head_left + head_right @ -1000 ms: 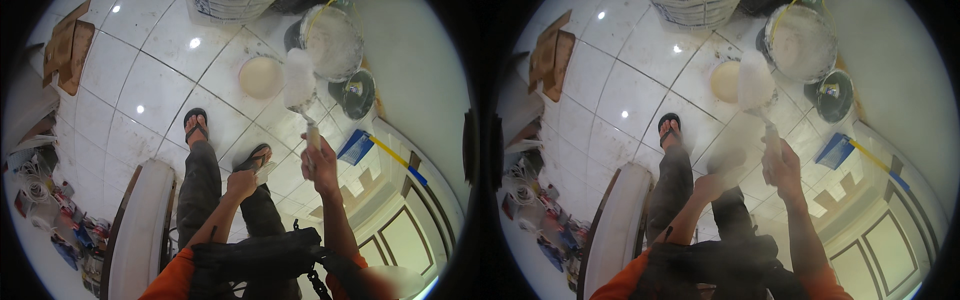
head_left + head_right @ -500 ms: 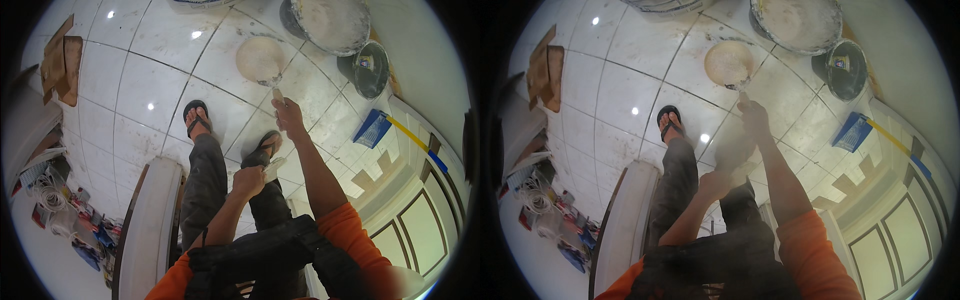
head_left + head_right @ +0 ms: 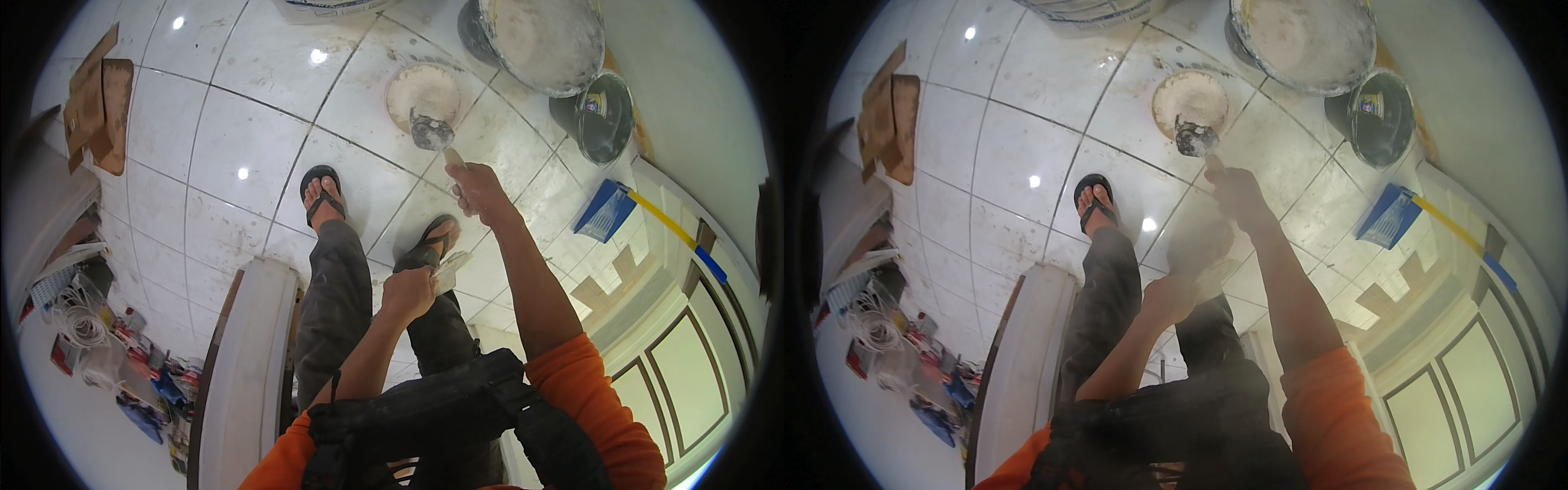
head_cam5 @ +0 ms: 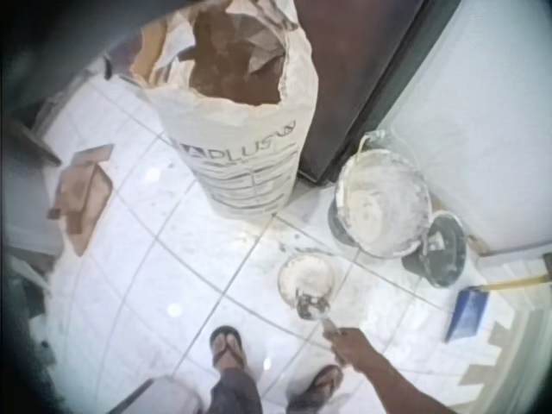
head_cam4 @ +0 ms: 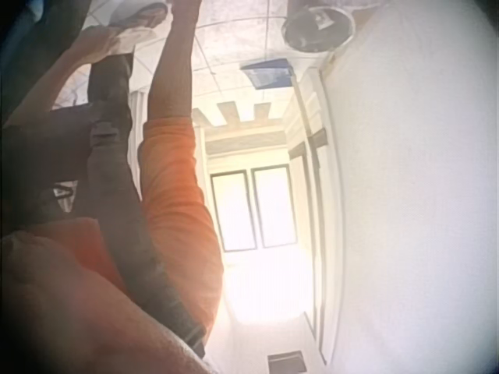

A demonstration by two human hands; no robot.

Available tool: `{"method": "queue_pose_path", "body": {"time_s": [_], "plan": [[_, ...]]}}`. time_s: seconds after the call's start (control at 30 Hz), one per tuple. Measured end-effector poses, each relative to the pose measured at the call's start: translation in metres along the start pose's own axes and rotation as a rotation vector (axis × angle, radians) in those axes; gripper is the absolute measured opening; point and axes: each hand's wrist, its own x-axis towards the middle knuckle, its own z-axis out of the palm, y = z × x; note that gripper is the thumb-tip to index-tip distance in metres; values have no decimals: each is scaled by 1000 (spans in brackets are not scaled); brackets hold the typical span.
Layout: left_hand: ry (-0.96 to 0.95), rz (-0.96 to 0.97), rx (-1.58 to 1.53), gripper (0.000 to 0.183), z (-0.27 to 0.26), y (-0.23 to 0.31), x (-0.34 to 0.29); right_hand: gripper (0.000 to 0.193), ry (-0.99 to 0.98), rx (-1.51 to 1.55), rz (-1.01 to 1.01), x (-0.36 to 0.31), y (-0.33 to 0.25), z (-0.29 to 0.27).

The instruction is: The person scoops white powder from a bag into a bucket, then uses a trowel to mix the contents. They transfer some mixture between buckets and continue stirring.

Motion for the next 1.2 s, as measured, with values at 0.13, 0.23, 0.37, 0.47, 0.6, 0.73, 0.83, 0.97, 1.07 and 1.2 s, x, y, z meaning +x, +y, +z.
{"method": "queue_pose_path", "body": {"time_s": [0.13,0.23,0.37,0.47,0.6,0.73,0.83,0.97,1.07,1.2], "plan": [[5,-4,-32,30,-2,-2,-1,30,43,-313,103,-21,-23,-7],[15,-3,-63,29,0,-5,-1,25,440,-1333,-585,-46,-28,2],[37,10,-76,29,-3,-4,-4,32,568,-1349,-514,-34,-45,4],[50,50,-75,29,-2,-5,-3,46,522,-1339,-349,-17,-68,14],[47,52,-92,29,-4,-4,-3,38,539,-1494,-440,-19,-41,17],[30,32,-103,29,-1,-8,-4,50,483,-1385,-345,-37,-45,27],[17,32,-97,29,-3,-5,-3,51,478,-1397,-369,-16,-51,24],[8,35,-77,29,-6,-3,-4,50,423,-1390,-387,-12,-48,28],[11,27,-79,29,-6,-3,-3,38,452,-1458,-594,-8,-48,26],[19,41,-78,29,-7,-2,-4,49,469,-1423,-373,-6,-67,17]]}}
